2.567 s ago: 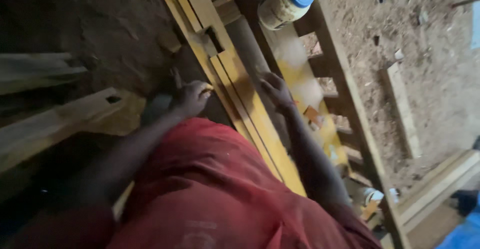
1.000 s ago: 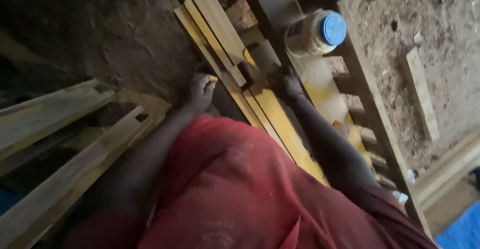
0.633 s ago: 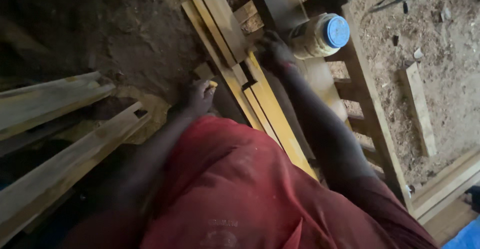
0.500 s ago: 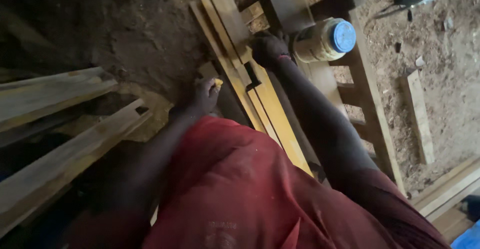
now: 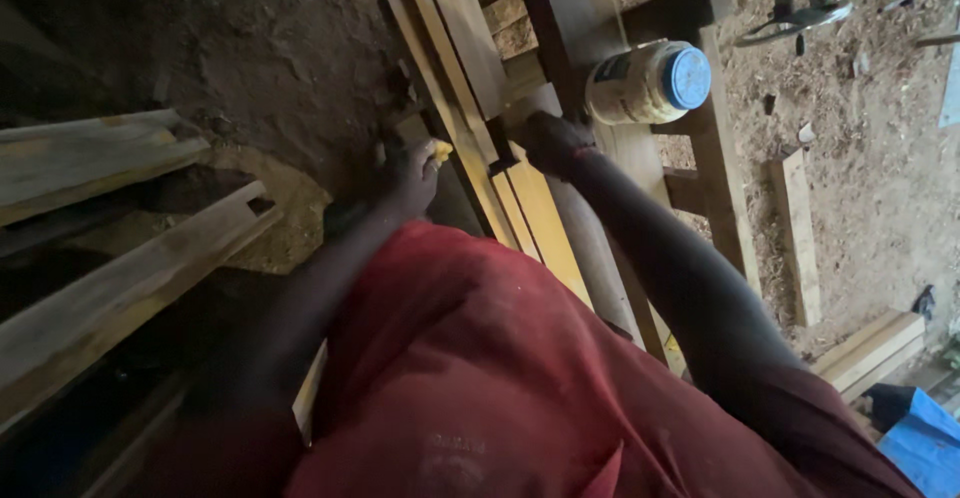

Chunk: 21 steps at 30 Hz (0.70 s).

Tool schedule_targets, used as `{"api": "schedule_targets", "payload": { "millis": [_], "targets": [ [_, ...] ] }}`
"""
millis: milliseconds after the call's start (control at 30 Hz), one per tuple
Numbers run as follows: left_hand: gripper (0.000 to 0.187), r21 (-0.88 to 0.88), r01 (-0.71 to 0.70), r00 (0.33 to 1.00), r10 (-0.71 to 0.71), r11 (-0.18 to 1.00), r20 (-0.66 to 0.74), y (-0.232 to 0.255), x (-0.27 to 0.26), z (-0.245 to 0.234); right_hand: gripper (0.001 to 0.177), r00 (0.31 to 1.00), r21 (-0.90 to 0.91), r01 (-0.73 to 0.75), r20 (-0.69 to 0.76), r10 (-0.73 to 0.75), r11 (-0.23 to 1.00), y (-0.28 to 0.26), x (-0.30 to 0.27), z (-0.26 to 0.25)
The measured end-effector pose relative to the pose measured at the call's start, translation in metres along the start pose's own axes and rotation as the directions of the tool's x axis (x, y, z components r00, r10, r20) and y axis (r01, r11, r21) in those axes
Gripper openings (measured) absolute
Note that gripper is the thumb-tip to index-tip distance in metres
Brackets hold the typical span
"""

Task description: The person sands wooden beams using a piece of sandpaper and applies a yellow substance to the surface by hand.

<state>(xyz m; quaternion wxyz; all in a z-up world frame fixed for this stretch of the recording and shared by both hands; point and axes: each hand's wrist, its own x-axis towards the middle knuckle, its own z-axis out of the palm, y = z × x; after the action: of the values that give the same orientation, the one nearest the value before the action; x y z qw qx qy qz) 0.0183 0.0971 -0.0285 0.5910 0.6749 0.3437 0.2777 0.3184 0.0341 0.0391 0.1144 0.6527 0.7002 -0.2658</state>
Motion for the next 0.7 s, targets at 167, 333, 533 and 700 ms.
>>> {"api": "schedule_targets", "payload": {
  "millis": [167,333,533,700],
  "targets": [
    [0.026,0.211,-0.085,0.996,0.088,0.974,-0.005,0.011,0.009,0.001,0.022,0.99,0.018,-0.124,0.071,0.122,0.992,0.028,-0.015,0.045],
    [0.027,0.115,-0.075,0.993,0.064,0.991,0.096,0.031,0.005,-0.003,0.024,0.954,-0.157,-0.159,0.23,0.192,0.975,0.014,-0.057,0.032],
    [0.022,0.226,-0.122,0.961,0.058,0.966,0.271,0.039,0.003,-0.006,0.031,0.756,0.157,-0.6,0.43,0.493,0.784,-0.01,-0.136,-0.011],
    [0.031,0.477,-0.387,0.898,0.206,0.789,0.389,0.047,0.055,-0.003,0.029,0.896,0.616,-0.355,0.01,0.444,0.703,-0.018,-0.194,0.028]
  ]
}}
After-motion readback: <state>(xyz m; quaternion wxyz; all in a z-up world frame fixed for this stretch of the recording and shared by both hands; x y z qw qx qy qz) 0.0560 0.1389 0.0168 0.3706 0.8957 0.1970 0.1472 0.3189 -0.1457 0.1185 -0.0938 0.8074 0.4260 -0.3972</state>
